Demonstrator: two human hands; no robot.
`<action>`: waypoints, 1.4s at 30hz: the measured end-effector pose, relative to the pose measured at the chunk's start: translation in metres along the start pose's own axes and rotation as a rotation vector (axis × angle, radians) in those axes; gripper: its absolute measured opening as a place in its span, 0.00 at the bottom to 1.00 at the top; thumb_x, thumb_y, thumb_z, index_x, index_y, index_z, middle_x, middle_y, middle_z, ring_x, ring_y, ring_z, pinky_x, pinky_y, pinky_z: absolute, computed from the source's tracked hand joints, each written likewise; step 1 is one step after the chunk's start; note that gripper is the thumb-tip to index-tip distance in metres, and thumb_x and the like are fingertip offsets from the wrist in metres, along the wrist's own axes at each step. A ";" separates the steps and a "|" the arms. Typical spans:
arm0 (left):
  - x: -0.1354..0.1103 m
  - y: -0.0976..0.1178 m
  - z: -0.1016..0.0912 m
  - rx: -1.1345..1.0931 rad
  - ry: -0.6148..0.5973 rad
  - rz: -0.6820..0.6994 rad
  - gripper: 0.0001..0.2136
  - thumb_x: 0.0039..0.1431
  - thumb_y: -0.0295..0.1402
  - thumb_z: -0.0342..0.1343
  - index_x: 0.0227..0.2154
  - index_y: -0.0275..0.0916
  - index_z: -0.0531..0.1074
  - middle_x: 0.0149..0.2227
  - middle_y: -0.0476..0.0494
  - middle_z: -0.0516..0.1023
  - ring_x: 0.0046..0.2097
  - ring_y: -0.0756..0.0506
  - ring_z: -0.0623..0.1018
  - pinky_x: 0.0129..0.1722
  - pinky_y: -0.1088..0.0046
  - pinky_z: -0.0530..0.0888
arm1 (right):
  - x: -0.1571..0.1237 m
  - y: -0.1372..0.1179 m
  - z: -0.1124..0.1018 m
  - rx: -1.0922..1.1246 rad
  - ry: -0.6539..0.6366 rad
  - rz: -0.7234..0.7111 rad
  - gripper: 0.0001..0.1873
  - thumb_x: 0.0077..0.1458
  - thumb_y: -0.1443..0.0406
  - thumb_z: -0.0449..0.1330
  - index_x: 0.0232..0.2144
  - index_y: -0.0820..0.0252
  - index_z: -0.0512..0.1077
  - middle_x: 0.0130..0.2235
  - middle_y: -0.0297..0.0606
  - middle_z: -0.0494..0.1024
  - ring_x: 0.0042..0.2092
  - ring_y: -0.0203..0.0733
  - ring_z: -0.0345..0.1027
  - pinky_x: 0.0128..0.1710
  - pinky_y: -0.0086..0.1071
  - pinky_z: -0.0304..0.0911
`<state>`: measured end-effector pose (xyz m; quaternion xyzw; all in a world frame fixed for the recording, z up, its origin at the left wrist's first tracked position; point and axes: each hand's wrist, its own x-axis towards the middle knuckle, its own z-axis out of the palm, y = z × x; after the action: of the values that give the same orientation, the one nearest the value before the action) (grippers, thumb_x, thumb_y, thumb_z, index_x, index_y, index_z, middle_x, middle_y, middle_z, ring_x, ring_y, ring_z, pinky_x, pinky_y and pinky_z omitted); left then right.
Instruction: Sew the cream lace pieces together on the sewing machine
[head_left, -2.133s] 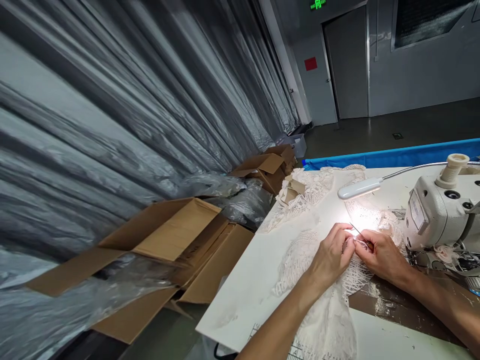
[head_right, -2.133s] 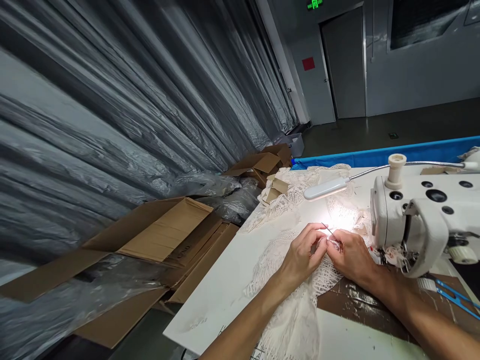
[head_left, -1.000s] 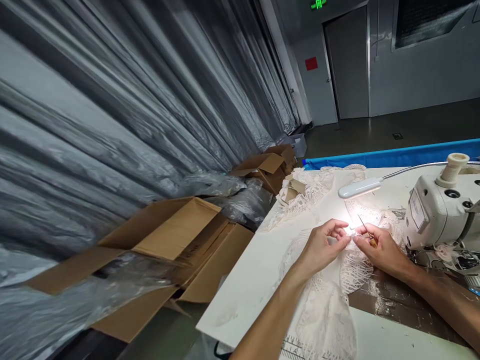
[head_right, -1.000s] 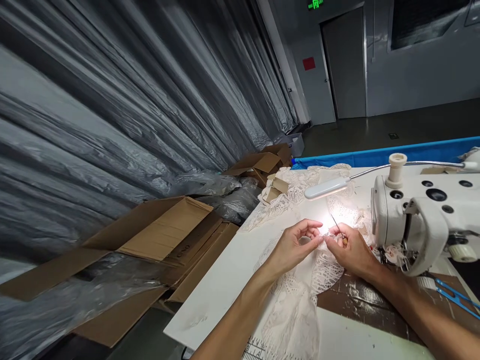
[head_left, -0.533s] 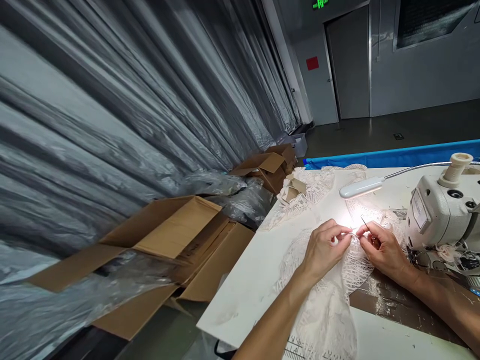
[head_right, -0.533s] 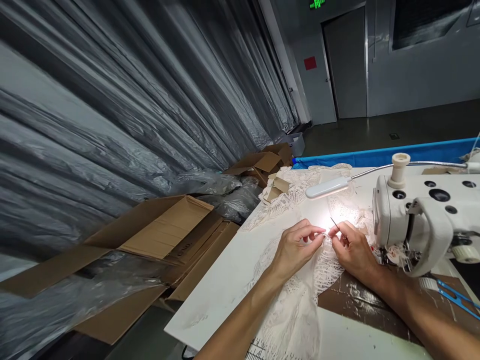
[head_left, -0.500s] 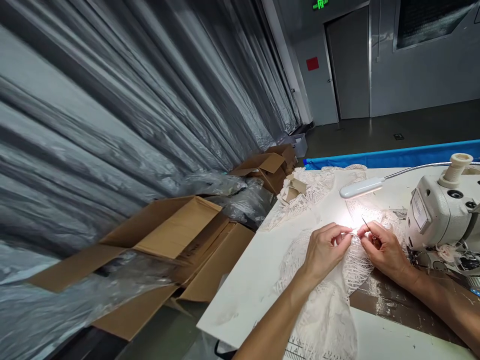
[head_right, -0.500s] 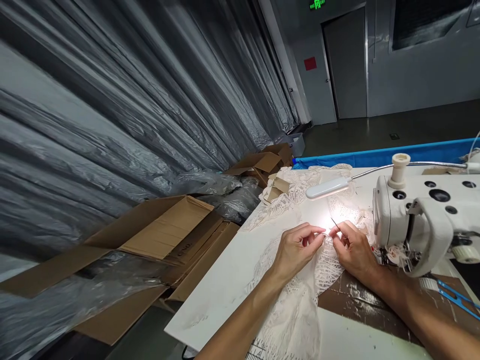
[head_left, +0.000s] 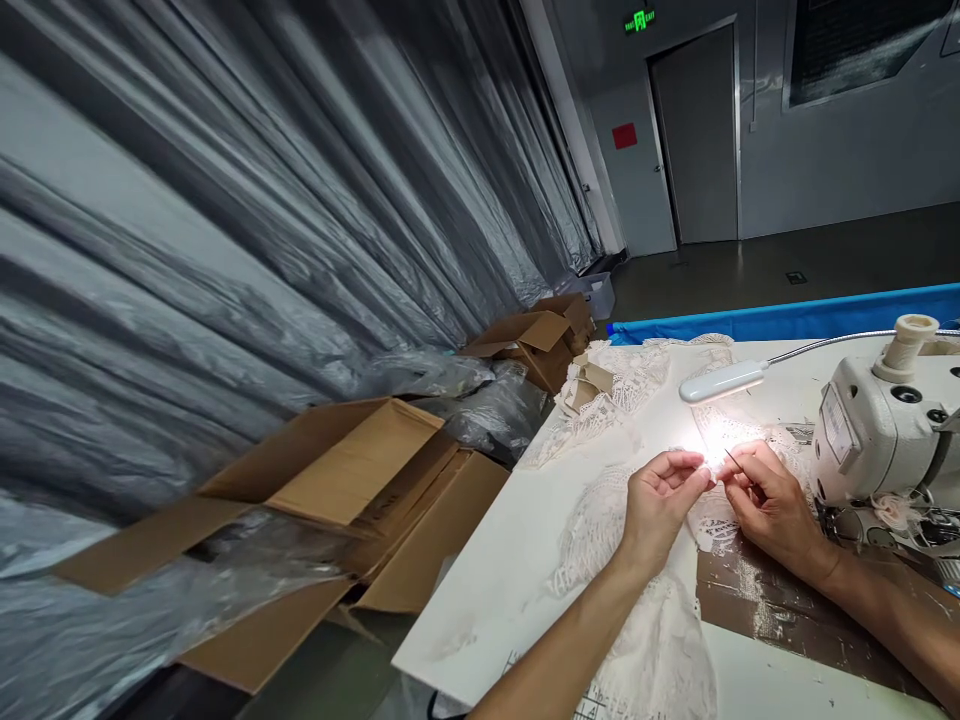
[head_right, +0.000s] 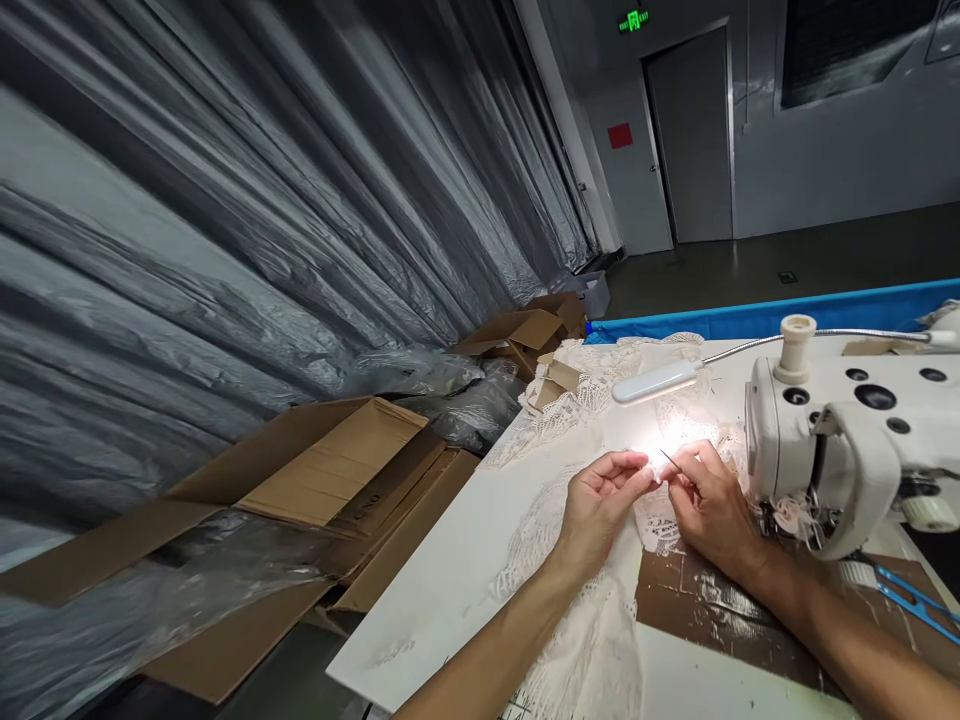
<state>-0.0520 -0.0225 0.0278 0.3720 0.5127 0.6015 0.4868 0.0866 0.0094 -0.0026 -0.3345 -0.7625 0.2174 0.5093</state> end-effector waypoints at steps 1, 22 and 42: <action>0.000 0.000 0.000 0.023 0.007 0.002 0.14 0.38 0.34 0.69 0.28 0.33 0.75 0.30 0.46 0.77 0.33 0.50 0.77 0.39 0.72 0.75 | 0.000 -0.001 0.000 -0.011 0.004 0.003 0.08 0.55 0.70 0.49 0.30 0.58 0.68 0.31 0.35 0.66 0.24 0.34 0.61 0.26 0.30 0.60; -0.003 -0.002 0.003 0.176 0.005 0.036 0.14 0.40 0.29 0.66 0.33 0.34 0.74 0.26 0.46 0.77 0.30 0.50 0.78 0.33 0.76 0.76 | -0.005 -0.003 0.000 -0.314 0.011 -0.084 0.12 0.59 0.66 0.51 0.26 0.60 0.69 0.24 0.33 0.67 0.24 0.34 0.59 0.25 0.29 0.53; -0.002 -0.001 0.002 0.084 0.020 0.024 0.13 0.39 0.31 0.67 0.31 0.35 0.75 0.32 0.46 0.77 0.32 0.51 0.75 0.36 0.76 0.74 | 0.001 0.000 0.001 -0.105 0.064 0.205 0.09 0.54 0.60 0.51 0.26 0.58 0.65 0.25 0.34 0.68 0.23 0.36 0.59 0.26 0.31 0.58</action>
<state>-0.0488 -0.0243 0.0273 0.3923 0.5375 0.5892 0.4583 0.0855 0.0099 -0.0022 -0.4437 -0.7180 0.2172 0.4903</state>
